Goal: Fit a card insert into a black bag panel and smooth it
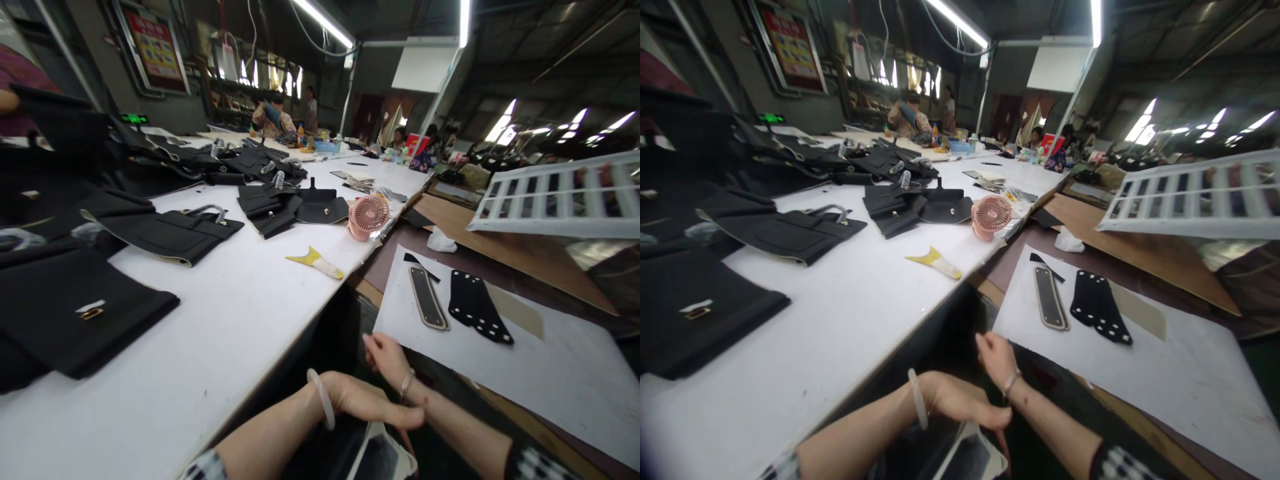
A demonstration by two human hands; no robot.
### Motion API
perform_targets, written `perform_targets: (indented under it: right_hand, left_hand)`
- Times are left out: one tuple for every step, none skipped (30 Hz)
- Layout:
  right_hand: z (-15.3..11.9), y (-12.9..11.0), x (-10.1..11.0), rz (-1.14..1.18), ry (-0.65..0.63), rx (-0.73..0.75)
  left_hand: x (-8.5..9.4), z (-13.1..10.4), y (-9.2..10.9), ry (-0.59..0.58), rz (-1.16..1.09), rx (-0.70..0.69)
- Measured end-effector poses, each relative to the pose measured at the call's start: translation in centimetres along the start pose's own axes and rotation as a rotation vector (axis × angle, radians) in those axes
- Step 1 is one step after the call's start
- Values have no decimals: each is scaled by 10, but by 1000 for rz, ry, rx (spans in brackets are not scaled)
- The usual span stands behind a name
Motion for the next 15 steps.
perform_targets:
  right_hand:
    - [19,-10,7,-61,45,53]
    - [40,-24,12,-122,86,115]
    - [61,-39,14,-178,114,181]
    - [81,-54,12,-229,123,242]
    - [101,-69,7,-274,114,302]
    - [120,-83,0,-317,91,338]
    - [136,-93,-10,-360,58,355]
    - [149,-102,-20,-397,30,364]
    - [158,-108,-28,-425,13,367]
    - [163,-112,-35,-444,-7,366]
    - [165,-114,-38,-454,-27,362]
    - [164,-114,-38,-454,-49,358]
    - [160,-112,-34,-446,-77,352]
    - [153,-107,-25,-430,-108,344]
    - [142,-101,-13,-407,-142,333]
  left_hand:
    - [-1,-2,1,-41,-25,50]
    - [-3,-4,2,-81,-50,95]
    - [-4,-6,4,-112,-66,112]
    - [-4,-8,7,-129,-68,100]
    - [-4,-9,9,-137,-53,65]
    - [-4,-9,11,-134,-29,27]
    - [-3,-8,12,-127,-5,-5]
    - [-2,-7,12,-115,7,-27]
    - [-2,-6,11,-106,10,-33]
    - [-2,-6,10,-100,5,-27]
    - [-2,-5,10,-99,-3,-17]
    - [-2,-5,9,-97,-7,-8]
    - [-2,-5,9,-95,-7,-1]
    - [-2,-6,10,-90,-4,8]
    - [-3,-6,10,-83,-2,18]
Point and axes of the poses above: each hand's wrist, its own z-axis towards the middle knuckle, its own x-axis out of the back of the hand, y = z × x, the point moved 3 cm from there along z, towards the middle knuckle, and after that the axes turned 2 degrees about x, right-handed, at the moved point
